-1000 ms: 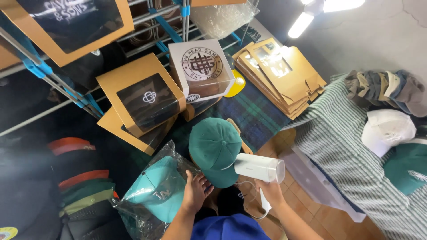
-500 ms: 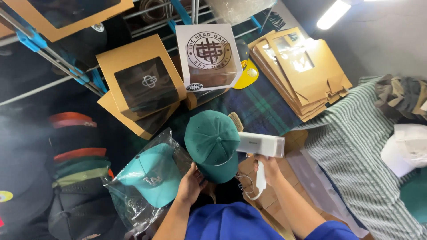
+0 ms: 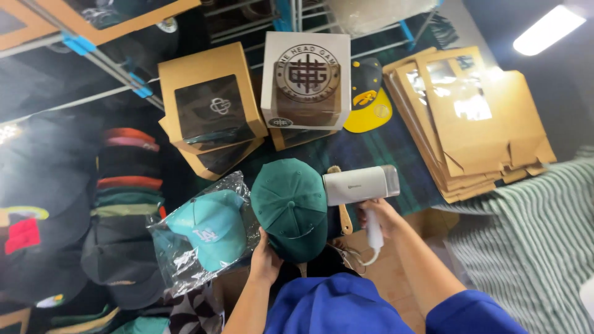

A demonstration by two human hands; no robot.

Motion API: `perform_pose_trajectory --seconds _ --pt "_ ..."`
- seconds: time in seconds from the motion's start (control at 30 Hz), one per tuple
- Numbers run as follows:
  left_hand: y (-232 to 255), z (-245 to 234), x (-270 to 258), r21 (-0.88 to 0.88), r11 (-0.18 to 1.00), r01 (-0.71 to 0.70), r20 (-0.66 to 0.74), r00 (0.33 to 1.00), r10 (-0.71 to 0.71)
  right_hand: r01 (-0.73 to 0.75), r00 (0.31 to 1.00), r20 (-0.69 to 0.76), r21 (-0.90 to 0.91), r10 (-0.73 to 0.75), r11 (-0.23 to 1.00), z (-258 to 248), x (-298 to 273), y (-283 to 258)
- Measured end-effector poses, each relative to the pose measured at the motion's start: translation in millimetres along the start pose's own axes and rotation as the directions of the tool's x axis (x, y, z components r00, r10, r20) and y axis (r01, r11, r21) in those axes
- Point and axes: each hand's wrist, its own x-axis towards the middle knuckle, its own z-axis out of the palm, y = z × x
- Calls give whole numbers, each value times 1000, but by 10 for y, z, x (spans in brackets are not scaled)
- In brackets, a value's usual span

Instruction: The person is using a handheld steamer and a brush to clean and shape several baseball caps, removing wrinkles and lint.

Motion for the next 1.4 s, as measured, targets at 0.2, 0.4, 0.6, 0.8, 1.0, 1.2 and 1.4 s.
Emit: perform_pose_trajectory --seconds 0.2,0.4,0.6,0.8,1.0,1.2,1.4 --pt "-80 75 -36 -24 994 -106 -82 991 104 -102 978 -194 -117 78 988 105 366 -449" --pt "-90 106 -38 26 993 -117 -114 986 119 -62 985 -166 -107 43 992 -1 582 -454" --pt "-98 154 -24 -13 991 -130 -170 977 125 -47 949 -298 198 106 979 -185 909 -274" --pt "-120 52 62 -35 994 -108 -152 983 101 -170 915 -384 -89 124 981 -70 731 -559" --pt "-55 -121 118 -51 991 -124 4 992 125 -247 810 -386 -907 -442 340 -592 667 -94" --pt "-110 -639 596 92 975 -203 254 951 174 179 782 8 -961 -623 212 249 368 752" --pt "-101 -763 761 102 984 -147 287 951 112 -60 787 -94 -995 -610 76 345 403 1027"
